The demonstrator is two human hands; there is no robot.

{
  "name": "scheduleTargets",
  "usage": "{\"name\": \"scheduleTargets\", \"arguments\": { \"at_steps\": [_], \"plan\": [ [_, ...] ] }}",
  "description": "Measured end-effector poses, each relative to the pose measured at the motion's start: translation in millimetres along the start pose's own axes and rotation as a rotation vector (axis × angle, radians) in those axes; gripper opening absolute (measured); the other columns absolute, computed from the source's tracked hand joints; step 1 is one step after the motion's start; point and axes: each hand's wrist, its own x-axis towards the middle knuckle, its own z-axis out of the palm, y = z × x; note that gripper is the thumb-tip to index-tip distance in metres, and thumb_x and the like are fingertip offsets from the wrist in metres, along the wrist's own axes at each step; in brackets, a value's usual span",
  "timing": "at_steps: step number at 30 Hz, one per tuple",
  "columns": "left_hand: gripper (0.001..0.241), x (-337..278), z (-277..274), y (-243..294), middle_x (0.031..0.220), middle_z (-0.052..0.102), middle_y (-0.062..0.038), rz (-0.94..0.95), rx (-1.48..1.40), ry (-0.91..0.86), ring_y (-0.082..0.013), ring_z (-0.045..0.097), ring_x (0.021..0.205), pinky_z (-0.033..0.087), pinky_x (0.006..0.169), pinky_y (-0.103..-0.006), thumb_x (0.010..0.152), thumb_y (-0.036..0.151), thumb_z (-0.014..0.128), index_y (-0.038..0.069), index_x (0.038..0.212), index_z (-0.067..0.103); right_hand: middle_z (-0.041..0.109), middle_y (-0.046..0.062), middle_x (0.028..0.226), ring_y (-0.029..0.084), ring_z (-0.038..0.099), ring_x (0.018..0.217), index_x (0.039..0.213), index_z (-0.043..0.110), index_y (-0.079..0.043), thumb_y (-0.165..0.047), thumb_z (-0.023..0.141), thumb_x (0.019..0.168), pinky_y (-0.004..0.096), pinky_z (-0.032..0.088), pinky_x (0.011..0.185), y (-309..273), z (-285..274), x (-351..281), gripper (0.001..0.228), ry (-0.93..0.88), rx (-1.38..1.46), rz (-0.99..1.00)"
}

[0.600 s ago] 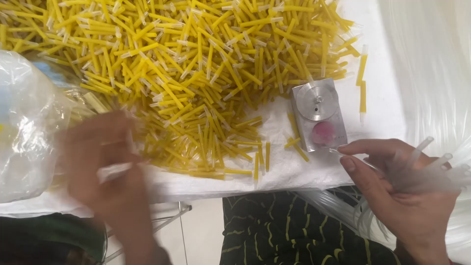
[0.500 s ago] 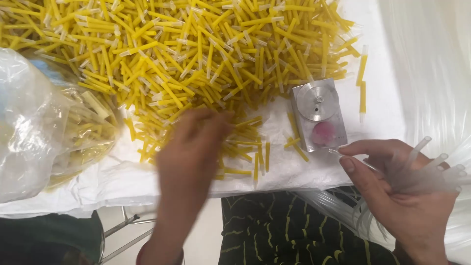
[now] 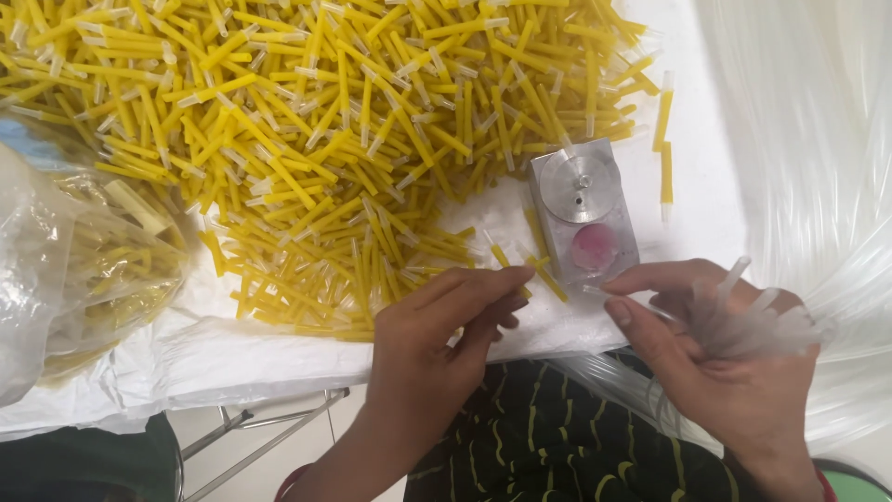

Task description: The person repeatedly picks yellow plastic pipettes and clear plastic sleeves from a table, inserts each pipette into a sleeve, and places the assembled units back on the table. The person also gathers and repositions a bundle of clear sleeves during the process.

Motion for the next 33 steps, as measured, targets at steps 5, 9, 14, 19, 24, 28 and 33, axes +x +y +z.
{"name": "scheduleTargets", "arguments": {
  "at_steps": [5,9,14,19,24,28,33],
  "plan": [
    [0.029,1.0,9.8,6.0,0.112,0.067,-0.009,0.118,0.086,0.181,-0.0157,0.077,0.09,0.062,0.074,-0.0265,0.087,-0.008,0.071,0.009,0.111,0.075,0.07,-0.003,0.067,-0.001,0.058,0.058,0.103,0.076,-0.006,-0.009,0.077,0.087,0.016,0.042,0.047,-9.8,2.3,-0.5,0.016,-0.052,0.073,-0.014],
    [0.02,-0.5,17.7,7.8,0.103,0.074,-0.007,0.218,0.123,0.192,-0.0182,0.076,0.093,0.06,0.078,-0.0274,0.09,-0.002,0.077,0.007,0.107,0.074,0.073,-0.003,0.067,0.0,0.059,0.055,0.1,0.077,-0.009,-0.014,0.081,0.085,0.017,0.044,0.047,-11.3,5.1,0.4,0.017,-0.024,-0.044,-0.09],
    [0.019,-1.4,25.0,9.9,0.099,0.074,-0.005,0.162,0.065,0.252,-0.0163,0.076,0.086,0.06,0.075,-0.0268,0.088,-0.001,0.079,0.007,0.104,0.074,0.076,0.0,0.071,0.002,0.066,0.052,0.098,0.078,-0.012,-0.017,0.083,0.082,0.019,0.049,0.046,-13.1,3.1,4.9,0.017,-0.018,-0.149,-0.216],
    [0.02,-6.0,25.3,5.1,0.099,0.074,-0.006,0.161,0.07,0.21,-0.0168,0.076,0.087,0.061,0.075,-0.0265,0.086,-0.005,0.077,0.007,0.103,0.076,0.074,0.0,0.065,0.005,0.063,0.045,0.096,0.078,-0.011,-0.018,0.084,0.079,0.022,0.047,0.042,-12.0,3.5,4.8,0.019,-0.093,-0.129,-0.243],
    [0.021,-3.0,16.3,10.2,0.099,0.075,-0.005,0.203,0.075,0.258,-0.0147,0.076,0.088,0.061,0.077,-0.0254,0.085,-0.005,0.079,0.006,0.102,0.077,0.073,-0.002,0.068,0.007,0.064,0.045,0.101,0.082,-0.013,-0.015,0.082,0.085,0.022,0.044,0.039,-15.5,-3.2,0.6,0.016,-0.009,-0.153,-0.028],
    [0.018,-4.8,18.1,13.3,0.096,0.076,-0.006,0.081,-0.094,0.231,-0.0124,0.078,0.08,0.063,0.071,-0.024,0.086,-0.006,0.078,0.004,0.101,0.078,0.077,-0.001,0.07,0.005,0.067,0.047,0.094,0.08,-0.012,-0.016,0.083,0.08,0.02,0.049,0.043,-16.6,3.6,4.2,0.016,0.01,-0.179,-0.216],
    [0.015,-2.1,25.2,14.9,0.093,0.076,-0.007,0.057,-0.161,0.284,-0.0127,0.078,0.076,0.062,0.067,-0.0239,0.083,-0.004,0.08,0.003,0.097,0.079,0.079,0.001,0.077,0.005,0.07,0.051,0.098,0.078,-0.01,-0.016,0.08,0.084,0.02,0.049,0.047,-17.5,5.4,9.0,0.015,0.015,-0.038,-0.351]
  ]
}}
